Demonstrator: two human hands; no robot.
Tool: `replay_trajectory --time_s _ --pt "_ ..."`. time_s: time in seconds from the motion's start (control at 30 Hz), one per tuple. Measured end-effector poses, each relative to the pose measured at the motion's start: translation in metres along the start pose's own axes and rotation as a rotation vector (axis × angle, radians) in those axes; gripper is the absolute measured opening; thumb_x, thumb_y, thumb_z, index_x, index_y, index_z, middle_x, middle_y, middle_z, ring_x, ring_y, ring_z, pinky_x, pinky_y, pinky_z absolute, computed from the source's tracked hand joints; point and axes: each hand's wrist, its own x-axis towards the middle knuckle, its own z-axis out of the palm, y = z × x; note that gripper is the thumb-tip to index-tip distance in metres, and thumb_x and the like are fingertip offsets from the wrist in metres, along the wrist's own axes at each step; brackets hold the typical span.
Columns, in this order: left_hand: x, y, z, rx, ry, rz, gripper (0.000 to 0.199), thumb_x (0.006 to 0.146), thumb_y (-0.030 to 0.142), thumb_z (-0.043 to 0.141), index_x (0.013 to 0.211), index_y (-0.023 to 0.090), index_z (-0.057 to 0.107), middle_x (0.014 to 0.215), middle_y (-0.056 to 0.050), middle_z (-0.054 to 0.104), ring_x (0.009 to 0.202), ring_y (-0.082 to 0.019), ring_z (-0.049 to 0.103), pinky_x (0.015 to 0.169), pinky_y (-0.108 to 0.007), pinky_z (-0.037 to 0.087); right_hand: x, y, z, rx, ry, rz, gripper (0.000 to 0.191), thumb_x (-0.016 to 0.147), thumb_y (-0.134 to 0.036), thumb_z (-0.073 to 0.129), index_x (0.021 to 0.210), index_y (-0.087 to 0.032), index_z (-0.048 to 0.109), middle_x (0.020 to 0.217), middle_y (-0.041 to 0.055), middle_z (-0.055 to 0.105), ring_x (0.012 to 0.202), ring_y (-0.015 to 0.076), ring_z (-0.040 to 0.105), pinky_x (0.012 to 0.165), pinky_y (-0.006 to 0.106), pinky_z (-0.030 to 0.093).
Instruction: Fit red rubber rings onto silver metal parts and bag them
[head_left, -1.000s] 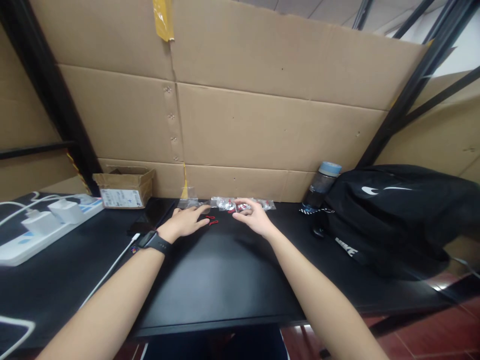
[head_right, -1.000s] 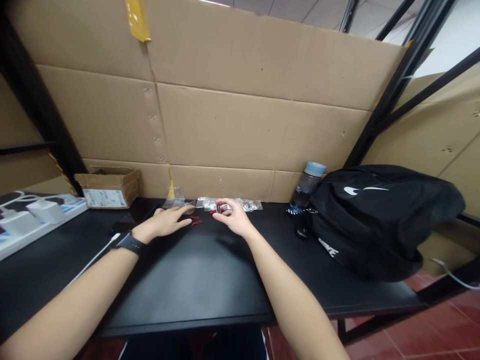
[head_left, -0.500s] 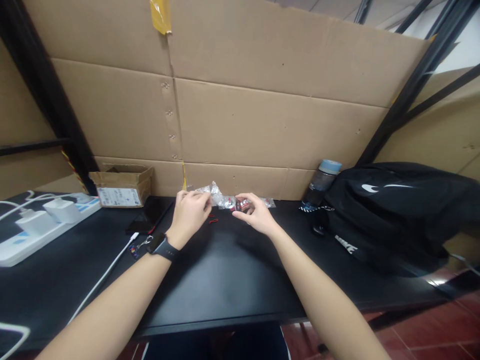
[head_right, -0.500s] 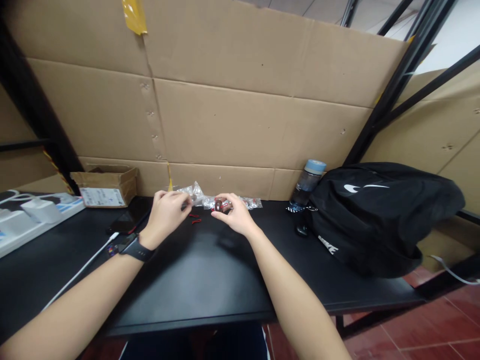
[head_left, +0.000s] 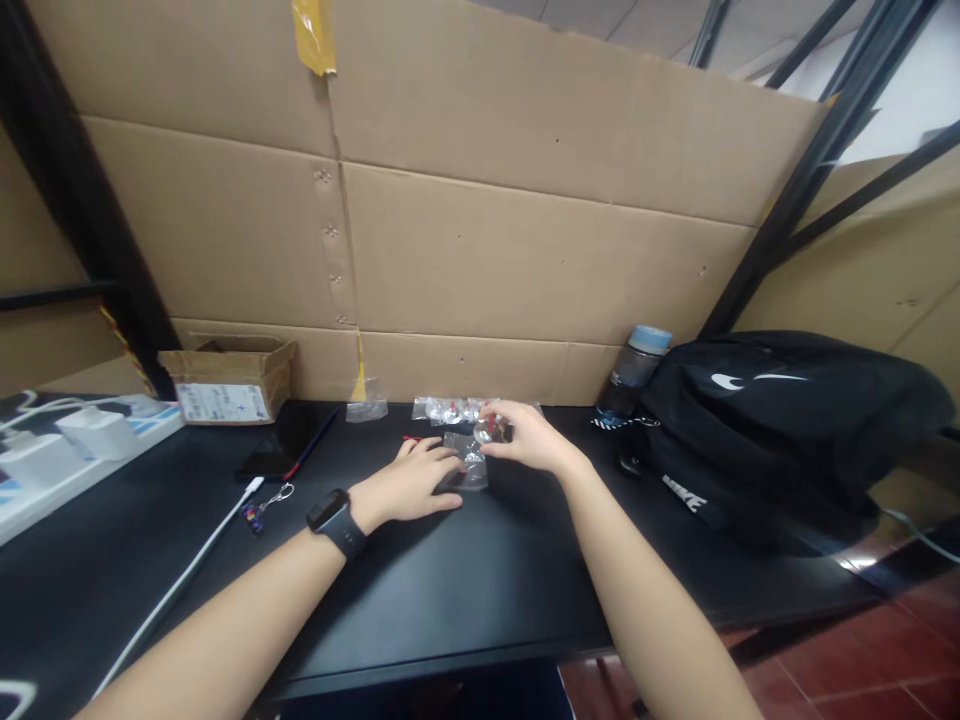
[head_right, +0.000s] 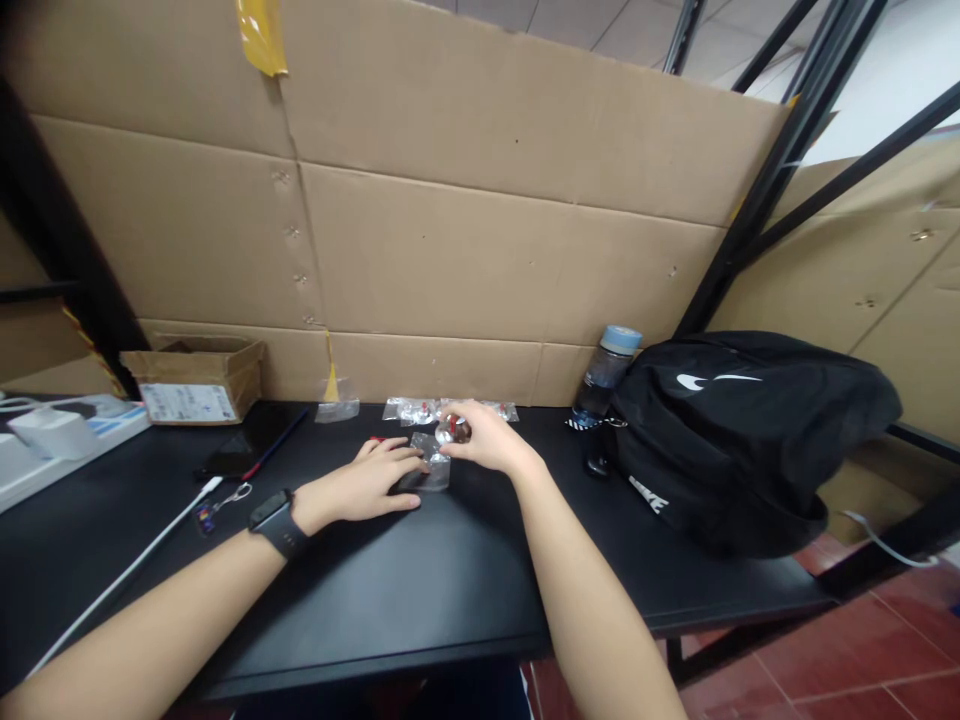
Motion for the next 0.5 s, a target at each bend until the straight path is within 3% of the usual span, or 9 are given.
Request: replay_trajectory --time_s 0.17,0.33,0.5 --pt "-0.0016 0.0022 0.0012 0.034 -0.016 -0.001 0.054 0.092 0.057 0.055 0.142 0.037 0.05 0.137 -0.01 0.054 0.132 -0.036 0.043 0.107 -0.055 0.033 -0.0027 0.0044 0.0011 -0.054 -0.258 0.1 0.042 0.068 -0.03 0.086 0.106 -0.022 0.069 0.086 -0.0012 0.066 0.071 0.0146 0.058 0.067 0.024 0.042" --pt "-0.0019 0.0065 0.0011 0.038 -0.025 0.022 0.042 0.096 0.049 0.051 0.138 0.047 0.052 0.144 -0.006 0.052 0.139 -0.038 0.035 0.108 -0.061 0.03 -0.0049 0.0048 0.0021 -0.134 -0.316 0.203 0.049 0.061 -0.04 0.089 0.103 -0.022 0.07 0.082 -0.0007 0.067 0.073 0.0171 0.06 0.064 0.024 0.04" --pt "-0.0018 0.0071 0.0025 0.047 -0.029 0.028 0.038 0.098 0.049 0.048 0.136 0.05 0.054 0.147 -0.005 0.05 0.14 -0.037 0.035 0.108 -0.061 0.03 -0.0045 0.0073 0.009 -0.159 -0.35 0.266 0.048 0.06 -0.04 0.09 0.1 -0.023 0.07 0.081 0.0003 0.069 0.072 0.0182 0.061 0.063 0.025 0.04"
